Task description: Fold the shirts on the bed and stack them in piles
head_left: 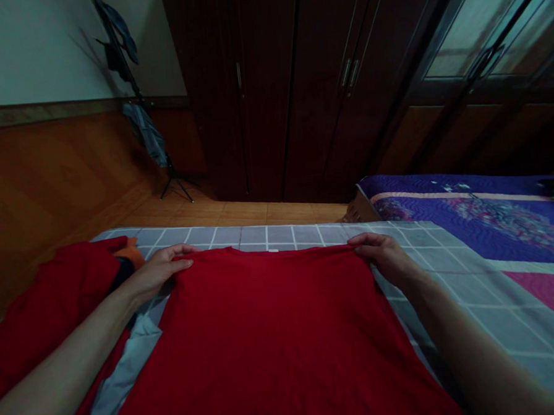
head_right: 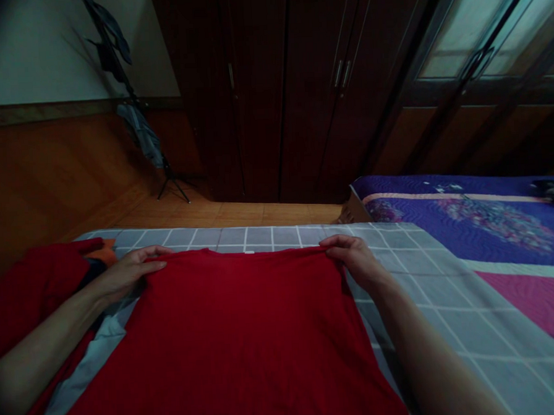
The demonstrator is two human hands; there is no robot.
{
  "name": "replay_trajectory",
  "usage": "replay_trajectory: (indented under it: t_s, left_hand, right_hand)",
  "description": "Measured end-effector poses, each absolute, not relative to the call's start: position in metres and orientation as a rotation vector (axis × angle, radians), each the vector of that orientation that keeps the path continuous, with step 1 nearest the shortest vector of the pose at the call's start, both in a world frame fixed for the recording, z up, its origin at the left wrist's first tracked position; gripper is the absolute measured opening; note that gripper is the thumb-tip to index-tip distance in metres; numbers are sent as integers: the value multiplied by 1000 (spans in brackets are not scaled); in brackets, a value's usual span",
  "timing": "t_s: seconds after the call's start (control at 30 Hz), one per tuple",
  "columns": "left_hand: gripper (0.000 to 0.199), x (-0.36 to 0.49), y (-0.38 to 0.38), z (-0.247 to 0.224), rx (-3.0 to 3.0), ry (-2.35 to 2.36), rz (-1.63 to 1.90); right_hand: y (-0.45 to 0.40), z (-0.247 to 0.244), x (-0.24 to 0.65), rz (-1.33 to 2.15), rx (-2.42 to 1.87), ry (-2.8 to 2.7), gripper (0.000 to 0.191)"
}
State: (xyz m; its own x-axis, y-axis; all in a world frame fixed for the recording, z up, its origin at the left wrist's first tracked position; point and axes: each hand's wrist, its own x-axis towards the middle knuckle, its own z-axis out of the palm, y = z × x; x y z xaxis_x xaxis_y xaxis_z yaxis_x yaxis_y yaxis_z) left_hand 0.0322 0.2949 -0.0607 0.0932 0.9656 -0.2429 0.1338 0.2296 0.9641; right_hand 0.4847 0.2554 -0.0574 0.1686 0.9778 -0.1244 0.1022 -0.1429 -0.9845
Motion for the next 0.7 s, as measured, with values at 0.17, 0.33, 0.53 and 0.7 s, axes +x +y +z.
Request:
replay_trajectory:
  t_s: [0.17,0.33,0.53,0.7]
  left_hand:
    - [41,28,295,-58,1106,1174,931]
    - [40,29,296,-62,1130,1185,923]
    - [39,33,297,-66,1309,1289,836]
    - [46,35,301,-70,1513,1458,778]
  right_hand:
    - [253,-59,490,1197,-1379,-1093,25]
    - [254,-61,492,1159,-1362,-1167,23]
    - [260,-69,495,990,-1717,-1365,28]
    - [268,-73,495,541,-1909,-1688,31]
